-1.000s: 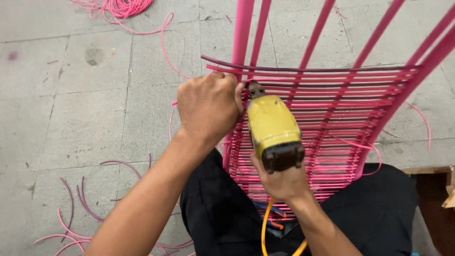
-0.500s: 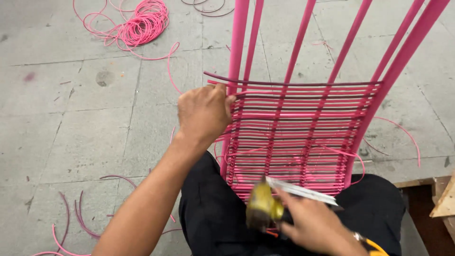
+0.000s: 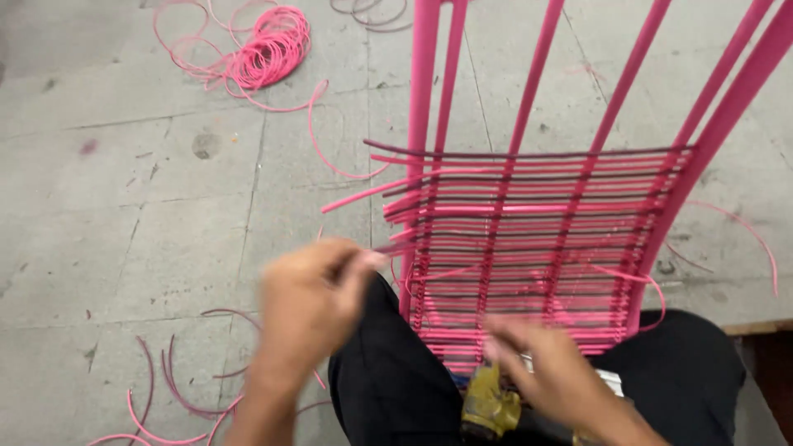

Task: The recorder weaves pink and maroon plastic strips onto a pink metal chair frame, using a heat gun to soften them and a pneumatic staple gun to secure them.

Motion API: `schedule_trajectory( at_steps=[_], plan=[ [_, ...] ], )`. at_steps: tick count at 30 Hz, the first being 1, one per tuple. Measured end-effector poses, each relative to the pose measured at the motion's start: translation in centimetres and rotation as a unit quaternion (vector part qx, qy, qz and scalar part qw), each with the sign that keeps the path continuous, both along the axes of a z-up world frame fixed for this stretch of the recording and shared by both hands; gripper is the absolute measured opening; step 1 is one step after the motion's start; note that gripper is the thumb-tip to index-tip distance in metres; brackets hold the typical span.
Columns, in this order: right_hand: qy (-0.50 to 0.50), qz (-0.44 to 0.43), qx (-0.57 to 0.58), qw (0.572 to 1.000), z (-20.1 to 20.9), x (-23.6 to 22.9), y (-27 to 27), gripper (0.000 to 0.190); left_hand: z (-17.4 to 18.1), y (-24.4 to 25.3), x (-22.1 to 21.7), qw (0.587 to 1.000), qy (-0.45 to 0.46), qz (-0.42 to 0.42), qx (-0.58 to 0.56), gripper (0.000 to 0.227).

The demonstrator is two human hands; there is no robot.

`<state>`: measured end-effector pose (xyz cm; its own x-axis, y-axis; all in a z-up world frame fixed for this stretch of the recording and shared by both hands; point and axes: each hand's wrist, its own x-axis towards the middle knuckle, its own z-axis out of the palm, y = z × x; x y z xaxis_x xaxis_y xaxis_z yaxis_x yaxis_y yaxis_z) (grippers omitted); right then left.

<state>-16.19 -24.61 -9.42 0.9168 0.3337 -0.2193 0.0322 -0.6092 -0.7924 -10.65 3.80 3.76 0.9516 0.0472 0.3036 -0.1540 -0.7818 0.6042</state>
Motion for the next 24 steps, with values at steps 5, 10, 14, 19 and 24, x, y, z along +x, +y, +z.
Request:
schedule_trajectory(
  at_steps=[5, 10, 14, 19, 24],
  plan=[
    [0.002, -0.126, 0.371, 0.92, 3.8, 6.3, 4.9, 0.035, -1.0, -3.7, 0.5, 0.99, -0.07, -0.114, -0.048, 0.018],
    [0.027, -0.168, 0.6, 0.781, 2.3, 9.5, 7.6, 0.02, -0.7, -4.2, 2.8, 0.988, -0.091, -0.122, 0.001, 0.018],
    [0.068, -0.208, 0.624, 0.75, 1.2, 12.9, 8.4, 0.018, 0.9, -3.6, 5.5, 0.959, -0.248, -0.066, 0.118, 0.02],
    [0.08, -0.212, 0.597, 0.77, 2.1, 15.2, 9.6, 0.018, 0.2, -1.8, 10.3, 0.996, -0.012, -0.089, 0.007, 0.03],
    [0.06, -0.263, 0.592, 0.76, 2.4, 16.2, 10.4, 0.015, 0.6, -2.7, 9.9, 0.985, -0.099, -0.134, 0.05, 0.027]
  ],
)
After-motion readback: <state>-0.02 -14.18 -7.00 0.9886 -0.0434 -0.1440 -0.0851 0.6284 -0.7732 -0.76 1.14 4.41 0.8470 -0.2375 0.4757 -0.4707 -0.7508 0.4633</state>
